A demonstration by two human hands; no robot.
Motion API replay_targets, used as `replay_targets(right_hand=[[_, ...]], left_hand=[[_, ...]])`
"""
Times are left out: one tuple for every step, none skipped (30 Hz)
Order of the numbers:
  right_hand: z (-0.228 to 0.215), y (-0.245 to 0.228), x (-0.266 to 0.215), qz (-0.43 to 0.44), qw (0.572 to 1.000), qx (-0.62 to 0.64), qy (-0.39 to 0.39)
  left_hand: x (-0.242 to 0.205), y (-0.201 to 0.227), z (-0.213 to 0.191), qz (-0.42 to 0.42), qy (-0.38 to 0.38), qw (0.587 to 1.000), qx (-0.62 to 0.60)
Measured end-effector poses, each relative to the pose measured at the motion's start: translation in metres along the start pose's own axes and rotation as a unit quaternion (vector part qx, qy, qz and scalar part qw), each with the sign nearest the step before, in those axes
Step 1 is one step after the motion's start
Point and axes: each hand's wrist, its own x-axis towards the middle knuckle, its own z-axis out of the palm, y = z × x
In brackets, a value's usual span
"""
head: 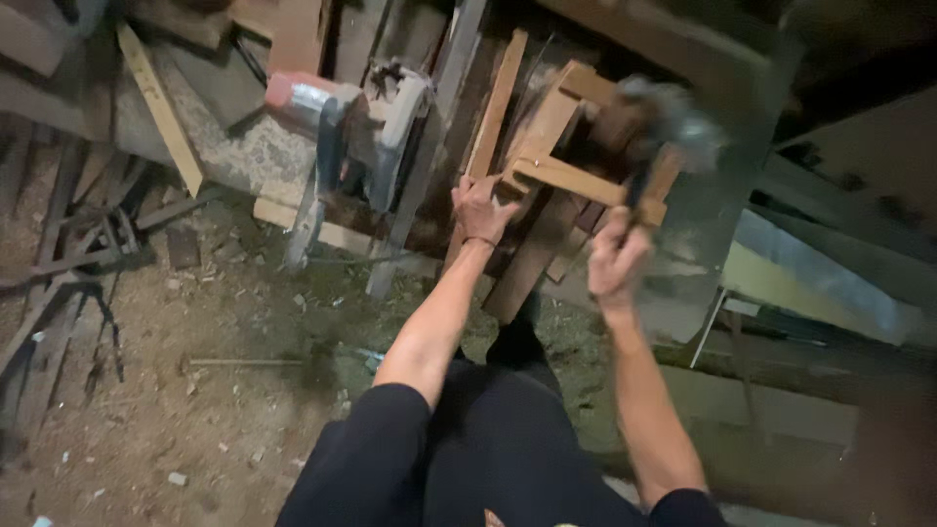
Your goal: The person assembles a small wooden frame by placing slats into a rectangular structure and securing them with nails. They use a hammer to drive nails into the wood, occasionally retrieving more nails from a plastic bag.
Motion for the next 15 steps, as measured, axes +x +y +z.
replay_targets(right_hand=[[0.001, 0.001, 0.001, -0.042, 0.996, 0.076, 0.01], [0.003, 0.0, 0.002, -0.084, 0.985, 0.152, 0.02], [0.006, -0.002, 0.001, -0.027, 0.996, 0.072, -0.033], [0.013, -0.007, -0.003, 0.03, 0.996, -0.008, -0.085], [0.021, -0.012, -0.004, 0.084, 0.983, -0.087, -0.137], [0.028, -0.017, -0.004, 0.03, 0.985, -0.118, -0.125], [0.03, -0.021, -0.008, -0.02, 0.982, -0.15, -0.113], [0.031, -0.025, -0.011, -0.07, 0.976, -0.181, -0.1], [0.035, -0.033, -0.01, -0.066, 0.981, -0.159, -0.089], [0.037, -0.04, -0.006, -0.063, 0.986, -0.136, -0.078], [0.031, -0.043, -0.011, -0.055, 0.989, -0.118, -0.067], [0.023, -0.045, -0.017, -0.006, 0.991, -0.109, -0.075], [0.02, -0.05, -0.013, 0.036, 0.991, -0.097, -0.08], [0.018, -0.054, -0.01, 0.077, 0.99, -0.084, -0.085], [0.014, -0.055, -0.012, 0.076, 0.99, -0.089, -0.08]], left_hand=[[0.002, -0.001, 0.001, 0.001, -0.002, 1.0, 0.004], [0.002, -0.002, 0.002, 0.002, -0.005, 1.0, 0.008], [0.0, -0.001, 0.002, 0.0, -0.01, 1.0, 0.013], [-0.001, 0.001, 0.003, 0.001, -0.01, 1.0, 0.015], [0.0, 0.001, 0.004, 0.001, -0.007, 1.0, 0.019], [0.002, 0.001, 0.004, 0.001, -0.004, 1.0, 0.022], [-0.003, 0.004, 0.007, 0.006, 0.002, 1.0, 0.016], [-0.005, 0.007, 0.009, 0.01, 0.007, 1.0, 0.011], [-0.001, 0.005, 0.005, 0.015, 0.016, 1.0, 0.01], [0.005, 0.003, -0.001, 0.011, 0.01, 1.0, 0.013], [0.002, 0.004, -0.003, 0.004, -0.002, 1.0, 0.012], [-0.004, 0.005, -0.006, -0.002, -0.013, 1.0, 0.012], [0.002, 0.006, -0.011, -0.018, -0.027, 0.998, -0.054], [0.009, 0.007, -0.017, -0.033, -0.042, 0.991, -0.119], [0.01, 0.009, -0.019, -0.049, -0.061, 0.98, -0.185]])
